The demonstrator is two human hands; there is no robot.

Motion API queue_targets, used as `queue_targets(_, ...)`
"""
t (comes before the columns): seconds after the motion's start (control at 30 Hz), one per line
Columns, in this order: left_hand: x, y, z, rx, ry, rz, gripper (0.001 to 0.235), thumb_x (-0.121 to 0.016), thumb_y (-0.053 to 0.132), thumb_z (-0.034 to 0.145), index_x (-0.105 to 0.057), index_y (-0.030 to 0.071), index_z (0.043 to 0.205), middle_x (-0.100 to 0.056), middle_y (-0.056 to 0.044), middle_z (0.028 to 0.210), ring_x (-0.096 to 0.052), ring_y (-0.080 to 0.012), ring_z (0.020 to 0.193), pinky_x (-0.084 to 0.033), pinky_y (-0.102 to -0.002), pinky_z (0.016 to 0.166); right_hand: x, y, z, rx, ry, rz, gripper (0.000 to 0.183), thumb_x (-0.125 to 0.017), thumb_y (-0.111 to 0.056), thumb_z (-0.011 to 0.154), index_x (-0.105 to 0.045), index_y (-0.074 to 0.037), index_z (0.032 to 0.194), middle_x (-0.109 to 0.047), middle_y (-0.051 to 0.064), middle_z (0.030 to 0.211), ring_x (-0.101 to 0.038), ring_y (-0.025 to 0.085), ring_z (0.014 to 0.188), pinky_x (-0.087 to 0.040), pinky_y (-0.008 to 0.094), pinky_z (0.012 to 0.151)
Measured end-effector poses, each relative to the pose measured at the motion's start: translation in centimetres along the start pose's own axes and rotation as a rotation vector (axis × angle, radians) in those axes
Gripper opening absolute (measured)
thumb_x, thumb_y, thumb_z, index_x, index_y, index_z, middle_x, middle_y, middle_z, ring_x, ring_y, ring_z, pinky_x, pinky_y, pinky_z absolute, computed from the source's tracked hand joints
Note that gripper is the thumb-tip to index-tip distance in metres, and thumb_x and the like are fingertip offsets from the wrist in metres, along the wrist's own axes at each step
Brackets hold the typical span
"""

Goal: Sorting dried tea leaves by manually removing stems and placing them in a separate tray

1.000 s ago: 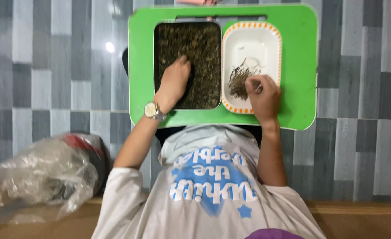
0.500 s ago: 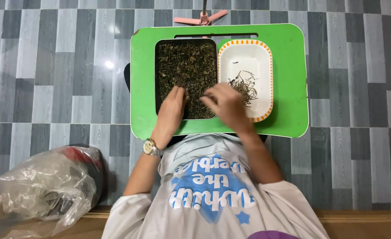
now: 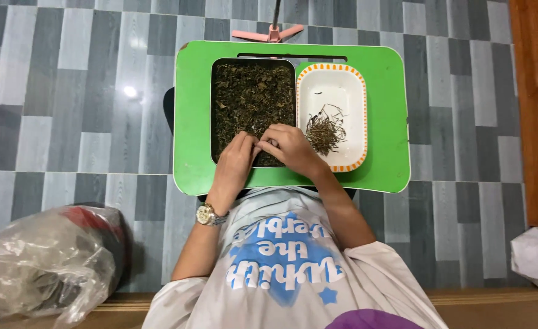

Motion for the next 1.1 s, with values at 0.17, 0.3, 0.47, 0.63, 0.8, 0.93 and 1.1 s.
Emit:
queue_targets(0.17,1.2,1.0,0.9,-0.078,-0.009,-0.086,0.014,-0.068,0.021,0.099,-0.059,0.011,0.098,-0.054,-0.003,0.084,-0.066,-0.0256,0.083,-0.055,-0.036,0.072,1.6,-0.8,-0.1,-0.064,-0.067,0.141,0.007,-0.072,-0.008,0.096,-0.071,-0.004,0.091,-0.065,0.01,0.074,-0.063,0.02,0.07,-0.053,0.037,0.069)
queue_targets(0.3,1.4,1.9,1.6,-0.086,-0.038,-0.156,0.017,-0.068,0.025,0.1,-0.06,0.01,0.101,-0.056,-0.004,0.086,-0.068,-0.0275,0.085,-0.057,-0.038,0.075,3.1,-1.2,-1.0,-0.084,-0.029,0.133,0.01,-0.066,-0.006,0.1,-0.074,-0.002,0.095,-0.069,0.011,0.079,-0.064,0.023,0.072,-0.054,0.036,0.075)
queue_targets(0.47,0.7,0.8,2.1,-0.016,-0.126,0.015,0.018,-0.064,0.03,0.103,-0.063,0.012,0.102,-0.06,-0.004,0.085,-0.07,-0.0261,0.085,-0.057,-0.038,0.073,7.3,1.6,-4.7,-0.121,0.182,-0.094,0.005,-0.07,-0.007,0.1,-0.074,-0.003,0.098,-0.068,0.009,0.081,-0.062,0.02,0.071,-0.052,0.033,0.068)
queue_targets(0.63,-2.9,-1.2,1.8,0.082,-0.363,0.25,0.039,-0.073,0.04,0.092,-0.061,0.01,0.114,-0.061,-0.006,0.097,-0.07,-0.0301,0.092,-0.058,-0.044,0.076,10.1,4.5,-8.6,-0.238,0.315,-0.251,0.004,-0.071,-0.007,0.103,-0.073,-0.003,0.102,-0.068,0.008,0.086,-0.062,0.02,0.077,-0.051,0.03,0.07)
queue_targets(0.8,-5.6,-3.1,2.4,0.108,-0.462,0.301,0.034,-0.076,0.028,0.089,-0.066,0.007,0.114,-0.058,-0.013,0.113,-0.069,-0.0328,0.101,-0.06,-0.045,0.076,10.6,5.2,-9.4,-0.205,0.432,-0.272,0.013,-0.082,-0.009,0.09,-0.074,-0.01,0.1,-0.068,0.006,0.098,-0.065,0.027,0.09,-0.054,0.041,0.081)
queue_targets(0.93,-4.8,-3.3,3.3,0.086,-0.439,0.305,0.02,-0.071,0.013,0.093,-0.069,0.01,0.113,-0.059,-0.013,0.115,-0.07,-0.031,0.103,-0.061,-0.042,0.076,10.2,6.2,-9.8,-0.231,0.459,-0.277,0.009,-0.08,-0.013,0.093,-0.074,-0.012,0.1,-0.067,0.004,0.098,-0.064,0.024,0.09,-0.053,0.039,0.08)
queue_targets(1.1,-3.7,-4.2,5.5,0.048,-0.385,0.329,0.026,-0.069,-0.001,0.089,-0.069,0.004,0.114,-0.067,-0.019,0.109,-0.075,-0.0385,0.086,-0.06,-0.049,0.068,8.7,9.6,-10.9,-0.237,0.466,-0.337,0.007,-0.078,-0.015,0.096,-0.072,-0.01,0.095,-0.068,0.009,0.093,-0.067,0.032,0.09,-0.055,0.044,0.081)
Point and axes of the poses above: each hand's wrist, its own z-axis towards the middle knuckle, its own x-axis out of the back of the hand, y = z × x, the point moved 9 cm from there along z, towards the middle knuckle
